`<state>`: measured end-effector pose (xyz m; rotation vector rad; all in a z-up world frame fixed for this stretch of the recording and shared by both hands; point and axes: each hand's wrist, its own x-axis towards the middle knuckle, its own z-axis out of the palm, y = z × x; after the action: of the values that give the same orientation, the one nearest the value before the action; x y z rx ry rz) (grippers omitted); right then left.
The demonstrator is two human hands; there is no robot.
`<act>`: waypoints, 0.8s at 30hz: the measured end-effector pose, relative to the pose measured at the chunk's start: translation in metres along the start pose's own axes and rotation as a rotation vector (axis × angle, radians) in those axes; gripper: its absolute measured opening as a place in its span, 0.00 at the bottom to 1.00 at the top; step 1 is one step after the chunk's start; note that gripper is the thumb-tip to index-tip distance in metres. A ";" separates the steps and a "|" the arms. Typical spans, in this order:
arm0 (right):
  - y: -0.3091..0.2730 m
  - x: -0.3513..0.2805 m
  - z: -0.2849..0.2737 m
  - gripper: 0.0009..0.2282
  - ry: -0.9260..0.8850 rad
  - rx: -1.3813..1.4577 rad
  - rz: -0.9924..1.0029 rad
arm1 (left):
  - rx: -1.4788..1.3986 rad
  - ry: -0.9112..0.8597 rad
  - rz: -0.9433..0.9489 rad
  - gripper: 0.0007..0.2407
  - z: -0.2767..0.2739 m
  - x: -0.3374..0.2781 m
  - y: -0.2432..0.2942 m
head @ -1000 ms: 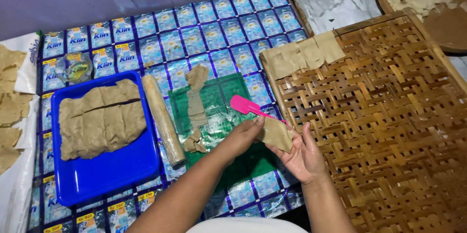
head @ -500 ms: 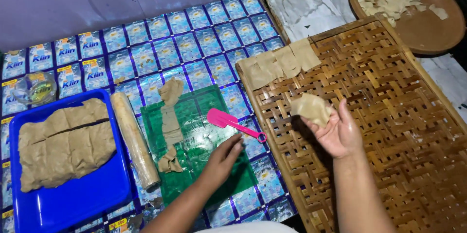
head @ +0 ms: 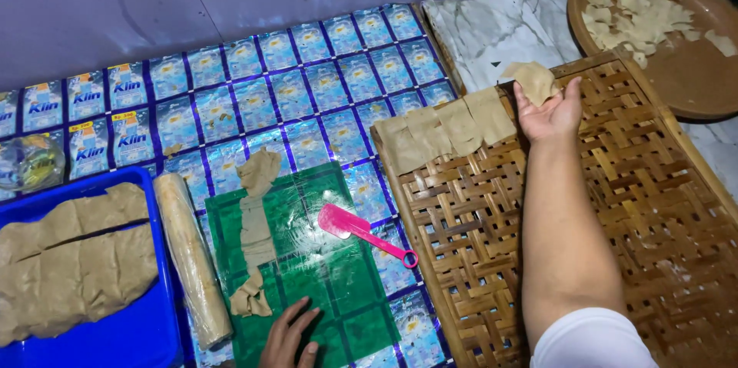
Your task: Rolling out dough and cutting it into squares to prepare crackers for drying.
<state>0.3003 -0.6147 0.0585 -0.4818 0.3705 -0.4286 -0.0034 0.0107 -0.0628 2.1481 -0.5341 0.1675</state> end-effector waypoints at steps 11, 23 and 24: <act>0.011 0.002 -0.033 0.35 0.145 -0.167 0.000 | 0.023 -0.018 -0.030 0.22 0.004 -0.005 -0.006; 0.006 -0.007 0.003 0.30 0.314 -0.586 0.036 | -0.096 -0.018 -0.035 0.20 -0.002 0.003 -0.002; 0.006 -0.003 0.001 0.30 0.331 -0.587 0.039 | -0.096 -0.015 -0.017 0.19 -0.002 0.004 -0.002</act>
<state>0.2997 -0.6086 0.0569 -0.9763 0.8340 -0.3571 0.0015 0.0124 -0.0621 2.0616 -0.5221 0.1148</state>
